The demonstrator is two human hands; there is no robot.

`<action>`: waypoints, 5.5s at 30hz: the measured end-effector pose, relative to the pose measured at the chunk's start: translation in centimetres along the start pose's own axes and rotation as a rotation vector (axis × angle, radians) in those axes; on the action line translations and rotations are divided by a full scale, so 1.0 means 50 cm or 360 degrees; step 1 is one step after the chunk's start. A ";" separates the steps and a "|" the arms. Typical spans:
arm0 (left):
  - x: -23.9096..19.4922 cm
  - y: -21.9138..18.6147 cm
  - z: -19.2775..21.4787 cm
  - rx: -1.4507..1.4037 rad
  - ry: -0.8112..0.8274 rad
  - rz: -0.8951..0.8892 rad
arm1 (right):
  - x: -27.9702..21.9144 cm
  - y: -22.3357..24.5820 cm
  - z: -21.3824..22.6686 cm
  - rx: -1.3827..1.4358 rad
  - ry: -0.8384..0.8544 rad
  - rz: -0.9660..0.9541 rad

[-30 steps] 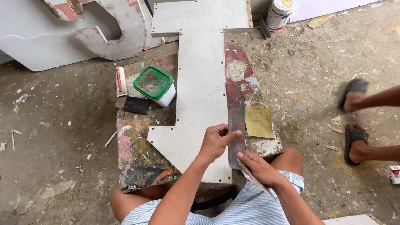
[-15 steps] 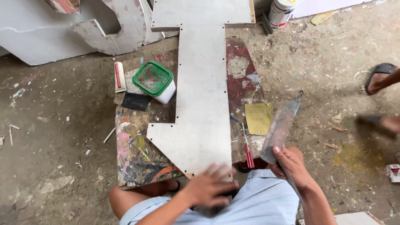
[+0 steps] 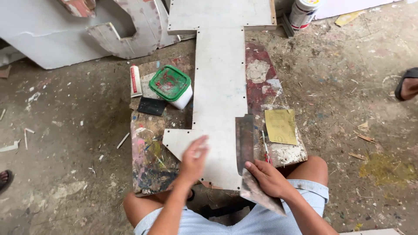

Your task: Applying and smoothing filler on the edges of a large white letter-shaped object using putty knives.

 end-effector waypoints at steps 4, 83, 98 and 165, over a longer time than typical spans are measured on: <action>-0.015 -0.054 -0.120 -0.0481 0.0115 -0.0112 | -0.001 0.059 -0.025 -0.0454 -0.0077 -0.0002; -0.051 -0.050 -0.056 -0.1046 -0.0554 -0.0260 | -0.083 -0.022 0.068 0.0219 0.0363 0.0413; -0.058 -0.102 -0.048 -0.0744 -0.0425 -0.0333 | -0.032 0.135 -0.044 0.0545 0.0350 0.0508; 0.192 0.167 0.420 0.1471 -0.0462 -0.0156 | 0.244 -0.055 -0.073 -0.0478 -0.0820 0.0228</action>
Point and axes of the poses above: each hand's wrist, its own x-axis towards the middle knuckle, its own z-axis out of the back of the hand, y = z × x, the point moved 7 cm from there along x, towards the middle knuckle, and after that the axes turned 13 degrees about -x, right-handed, at the moved point
